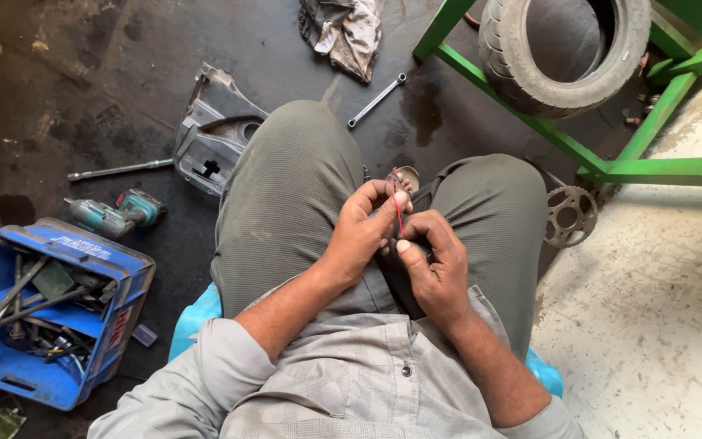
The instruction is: Inspecting and repairing electrical wiring and components of a scooter.
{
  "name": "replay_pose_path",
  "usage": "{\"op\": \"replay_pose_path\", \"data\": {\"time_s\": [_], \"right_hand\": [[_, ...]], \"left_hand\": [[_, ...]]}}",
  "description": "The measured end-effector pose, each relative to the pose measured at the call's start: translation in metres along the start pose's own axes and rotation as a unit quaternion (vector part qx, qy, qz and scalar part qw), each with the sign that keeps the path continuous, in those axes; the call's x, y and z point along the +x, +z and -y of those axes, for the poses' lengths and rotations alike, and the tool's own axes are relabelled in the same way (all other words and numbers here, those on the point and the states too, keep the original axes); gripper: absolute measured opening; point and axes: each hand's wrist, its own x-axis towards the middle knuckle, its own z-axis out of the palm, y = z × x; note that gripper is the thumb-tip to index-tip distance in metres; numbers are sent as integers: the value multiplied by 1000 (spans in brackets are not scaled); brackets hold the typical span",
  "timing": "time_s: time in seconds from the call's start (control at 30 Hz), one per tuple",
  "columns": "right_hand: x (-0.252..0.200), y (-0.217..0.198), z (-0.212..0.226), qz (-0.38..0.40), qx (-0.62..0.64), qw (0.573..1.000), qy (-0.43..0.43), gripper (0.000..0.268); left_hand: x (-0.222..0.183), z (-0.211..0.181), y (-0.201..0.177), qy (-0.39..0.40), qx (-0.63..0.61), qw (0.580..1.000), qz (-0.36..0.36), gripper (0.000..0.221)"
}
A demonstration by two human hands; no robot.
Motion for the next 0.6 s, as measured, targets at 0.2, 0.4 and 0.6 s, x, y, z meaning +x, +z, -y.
{"op": "replay_pose_path", "data": {"time_s": [0.2, 0.4, 0.6], "right_hand": [[-1, 2, 1, 8, 4, 1000, -3, 9], [-2, 2, 1, 6, 4, 1000, -5, 9], [-3, 3, 1, 7, 15, 1000, -7, 7]], "left_hand": [[1, 5, 0, 70, 15, 997, -26, 27], [2, 8, 1, 81, 24, 994, -64, 28], [-1, -3, 5, 96, 26, 992, -81, 31]]}}
